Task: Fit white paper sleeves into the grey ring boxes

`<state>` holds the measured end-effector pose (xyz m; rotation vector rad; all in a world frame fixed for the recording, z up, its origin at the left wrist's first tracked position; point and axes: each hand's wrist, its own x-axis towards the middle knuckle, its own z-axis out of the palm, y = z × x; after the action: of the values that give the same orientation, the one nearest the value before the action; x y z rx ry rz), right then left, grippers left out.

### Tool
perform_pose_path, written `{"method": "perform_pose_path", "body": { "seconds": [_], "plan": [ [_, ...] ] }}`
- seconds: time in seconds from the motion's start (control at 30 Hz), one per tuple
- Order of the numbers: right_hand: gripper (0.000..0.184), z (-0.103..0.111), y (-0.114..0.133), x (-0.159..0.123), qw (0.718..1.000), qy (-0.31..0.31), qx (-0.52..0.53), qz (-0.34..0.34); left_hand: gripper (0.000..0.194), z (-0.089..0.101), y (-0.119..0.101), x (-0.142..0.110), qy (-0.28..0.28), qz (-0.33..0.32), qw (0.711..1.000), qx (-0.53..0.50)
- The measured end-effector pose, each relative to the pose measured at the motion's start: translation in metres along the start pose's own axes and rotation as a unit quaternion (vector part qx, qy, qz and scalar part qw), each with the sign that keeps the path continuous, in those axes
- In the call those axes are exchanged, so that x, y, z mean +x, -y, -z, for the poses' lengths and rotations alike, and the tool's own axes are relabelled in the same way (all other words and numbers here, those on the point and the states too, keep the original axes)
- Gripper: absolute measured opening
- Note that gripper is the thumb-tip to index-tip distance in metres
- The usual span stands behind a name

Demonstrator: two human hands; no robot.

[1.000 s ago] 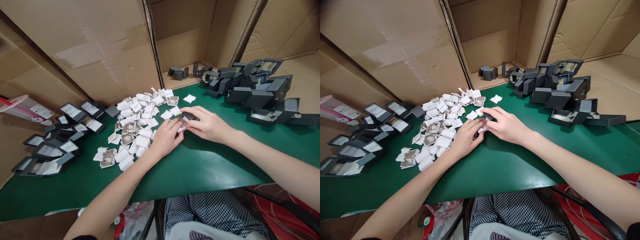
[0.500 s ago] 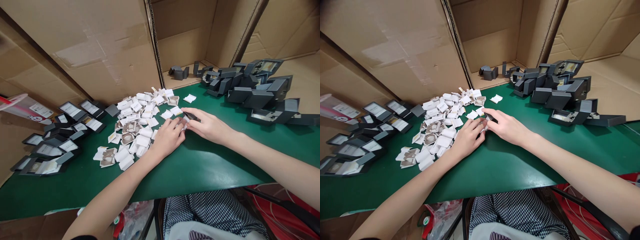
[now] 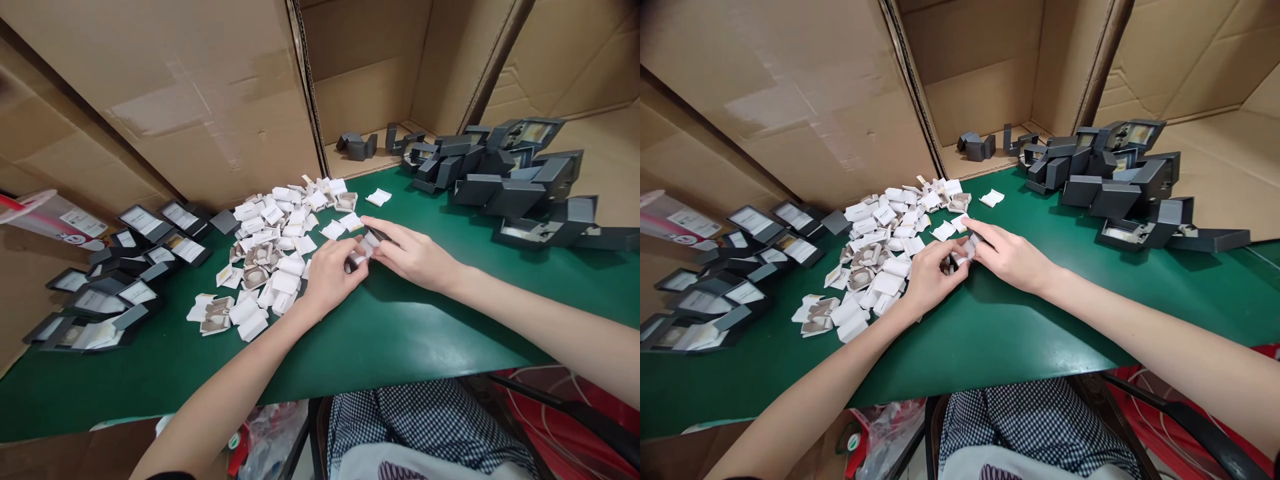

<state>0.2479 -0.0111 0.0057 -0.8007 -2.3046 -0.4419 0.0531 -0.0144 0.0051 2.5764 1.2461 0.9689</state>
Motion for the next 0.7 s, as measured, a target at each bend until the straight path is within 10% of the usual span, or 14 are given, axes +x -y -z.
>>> {"method": "perform_pose_path", "body": {
  "seconds": [0.4, 0.7],
  "plan": [
    [0.02, -0.001, -0.004, -0.012, 0.999, 0.028, 0.02, -0.006, 0.027, -0.002, 0.006, -0.002, 0.029, -0.091, 0.991, 0.097],
    [0.022, 0.0, -0.008, -0.011, 0.989, 0.021, 0.096, -0.113, 0.027, 0.012, 0.006, 0.004, 0.072, 0.035, 0.995, -0.067]
  ]
}}
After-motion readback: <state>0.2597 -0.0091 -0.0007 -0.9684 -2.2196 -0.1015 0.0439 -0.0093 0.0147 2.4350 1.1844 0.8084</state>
